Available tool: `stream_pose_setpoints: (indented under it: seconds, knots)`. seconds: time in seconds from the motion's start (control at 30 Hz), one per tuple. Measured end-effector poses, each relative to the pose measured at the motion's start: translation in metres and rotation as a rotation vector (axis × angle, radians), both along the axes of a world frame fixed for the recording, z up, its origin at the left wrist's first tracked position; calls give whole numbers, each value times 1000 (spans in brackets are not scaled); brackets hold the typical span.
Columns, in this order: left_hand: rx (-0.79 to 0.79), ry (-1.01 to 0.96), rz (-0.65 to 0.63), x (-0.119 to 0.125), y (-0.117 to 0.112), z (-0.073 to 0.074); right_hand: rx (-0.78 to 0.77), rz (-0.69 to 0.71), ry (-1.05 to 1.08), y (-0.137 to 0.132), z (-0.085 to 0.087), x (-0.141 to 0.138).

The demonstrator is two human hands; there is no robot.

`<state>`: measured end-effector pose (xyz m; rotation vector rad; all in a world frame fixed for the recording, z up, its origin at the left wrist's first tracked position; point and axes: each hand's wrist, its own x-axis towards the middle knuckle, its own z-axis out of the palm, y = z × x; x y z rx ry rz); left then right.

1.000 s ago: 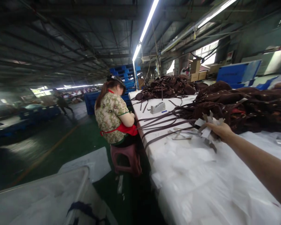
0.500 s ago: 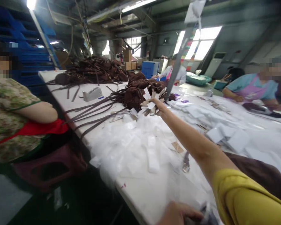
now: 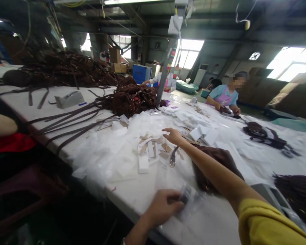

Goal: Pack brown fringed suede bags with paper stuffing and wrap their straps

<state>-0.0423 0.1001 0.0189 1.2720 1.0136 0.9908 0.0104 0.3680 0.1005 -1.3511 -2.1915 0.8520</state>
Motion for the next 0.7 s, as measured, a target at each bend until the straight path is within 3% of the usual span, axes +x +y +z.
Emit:
stream_pose_setpoints:
  seconds: [0.1, 0.2, 0.3, 0.4, 0.57, 0.7]
  knots:
    - [27, -19, 5, 1, 0, -2, 73, 67, -132, -23, -2, -7]
    - [64, -20, 9, 1, 0, -3, 105, 88, -241, -45, -17, -28]
    - [71, -10, 21, 1, 0, -2, 77, 72, -331, -56, -33, -49]
    - [68, -19, 20, 3, 1, -2, 3, 42, -369, -57, -37, -58]
    - [45, 25, 13, 3, 3, -12, -149, -54, -246, -59, -23, -43]
    - [1, 190, 54, 0, 9, -19, -285, -135, 52, -62, -13, -21]
